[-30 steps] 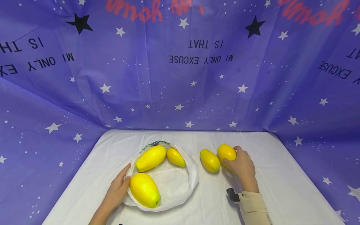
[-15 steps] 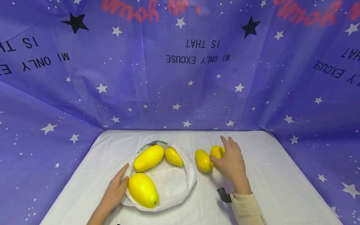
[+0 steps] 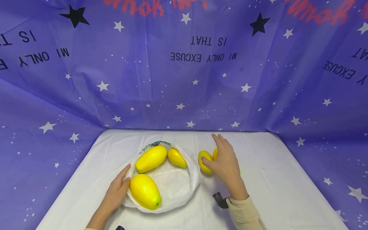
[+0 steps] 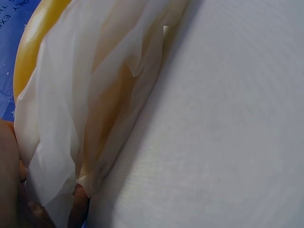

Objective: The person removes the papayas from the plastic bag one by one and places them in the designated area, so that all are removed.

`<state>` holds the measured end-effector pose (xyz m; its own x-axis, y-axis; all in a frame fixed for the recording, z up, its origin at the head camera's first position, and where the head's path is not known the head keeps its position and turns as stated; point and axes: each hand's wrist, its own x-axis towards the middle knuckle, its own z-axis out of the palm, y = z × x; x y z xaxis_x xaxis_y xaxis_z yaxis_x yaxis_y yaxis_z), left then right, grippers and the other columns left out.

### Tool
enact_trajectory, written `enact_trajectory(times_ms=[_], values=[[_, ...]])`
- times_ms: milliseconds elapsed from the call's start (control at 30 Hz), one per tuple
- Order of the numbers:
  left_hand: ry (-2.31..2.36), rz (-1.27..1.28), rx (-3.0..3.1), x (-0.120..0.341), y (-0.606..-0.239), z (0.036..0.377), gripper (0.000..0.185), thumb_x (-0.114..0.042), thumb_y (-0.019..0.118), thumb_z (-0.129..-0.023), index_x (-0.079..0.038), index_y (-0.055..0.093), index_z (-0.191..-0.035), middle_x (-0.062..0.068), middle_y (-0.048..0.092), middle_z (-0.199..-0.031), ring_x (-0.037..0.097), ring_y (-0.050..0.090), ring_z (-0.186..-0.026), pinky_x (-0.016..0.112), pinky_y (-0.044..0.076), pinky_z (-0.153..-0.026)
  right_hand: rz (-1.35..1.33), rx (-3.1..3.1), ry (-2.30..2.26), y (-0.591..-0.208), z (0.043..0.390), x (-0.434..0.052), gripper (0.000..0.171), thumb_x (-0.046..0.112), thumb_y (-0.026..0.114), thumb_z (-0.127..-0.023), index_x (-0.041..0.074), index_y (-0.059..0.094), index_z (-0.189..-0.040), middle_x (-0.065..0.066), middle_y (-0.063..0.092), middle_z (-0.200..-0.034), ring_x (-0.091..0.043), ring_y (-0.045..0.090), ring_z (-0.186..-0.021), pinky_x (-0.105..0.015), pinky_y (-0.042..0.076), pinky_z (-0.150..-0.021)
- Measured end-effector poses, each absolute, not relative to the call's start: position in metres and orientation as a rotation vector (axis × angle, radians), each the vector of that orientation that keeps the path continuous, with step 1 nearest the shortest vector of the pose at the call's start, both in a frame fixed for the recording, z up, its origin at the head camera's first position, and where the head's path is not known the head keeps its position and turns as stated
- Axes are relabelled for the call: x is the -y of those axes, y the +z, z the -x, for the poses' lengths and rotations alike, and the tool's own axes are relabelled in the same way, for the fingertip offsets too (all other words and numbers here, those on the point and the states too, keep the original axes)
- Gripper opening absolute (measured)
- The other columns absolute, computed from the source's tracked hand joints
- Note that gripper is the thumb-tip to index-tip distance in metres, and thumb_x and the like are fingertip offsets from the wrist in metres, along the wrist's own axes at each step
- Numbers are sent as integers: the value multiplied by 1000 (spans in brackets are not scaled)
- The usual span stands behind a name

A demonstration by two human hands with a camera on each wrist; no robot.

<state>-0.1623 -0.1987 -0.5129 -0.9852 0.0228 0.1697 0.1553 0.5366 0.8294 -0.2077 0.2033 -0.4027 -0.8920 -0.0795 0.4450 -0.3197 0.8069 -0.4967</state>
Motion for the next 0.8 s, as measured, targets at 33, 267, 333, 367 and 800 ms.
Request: enact_trajectory(times_ms=[33, 267, 333, 367, 800], values=[[-1439, 153, 2626, 199, -513, 162, 52, -13, 43, -103, -5, 28, -153, 16, 30, -156, 36, 25, -143, 56, 20, -114, -314, 2585, 813, -402, 208, -200, 91, 36, 85, -69, 13, 44, -147, -16, 41, -149, -40, 35, -136, -64, 32, -104], [-1446, 144, 2619, 202, -511, 163, 53, -13, 43, -103, -7, 28, -153, 12, 29, -157, 32, 25, -143, 53, 20, -116, -383, 2584, 818, -398, 212, -178, 89, 40, 83, -70, 18, 44, -147, -9, 43, -149, -35, 38, -135, -59, 33, -107], [-1448, 137, 2621, 202, -511, 163, 53, -13, 42, -103, -7, 28, -154, 12, 29, -157, 32, 24, -143, 53, 19, -116, -400, 2581, 826, -397, 213, -171, 88, 41, 83, -71, 19, 44, -147, -6, 43, -148, -33, 39, -135, -56, 34, -107], [-1451, 133, 2621, 202, -511, 163, 53, -13, 42, -103, -7, 27, -154, 12, 29, -157, 32, 24, -144, 52, 19, -116, -411, 2579, 832, -397, 214, -168, 88, 41, 82, -71, 19, 44, -147, -5, 44, -148, -32, 39, -135, -55, 34, -107], [-1494, 99, 2628, 199, -511, 160, 54, -14, 42, -103, -10, 26, -154, 10, 27, -158, 30, 22, -144, 51, 18, -116, -598, 2583, 916, -406, 221, -134, 77, 29, 81, -73, 21, 49, -143, 3, 50, -142, -21, 46, -130, -46, 39, -107]])
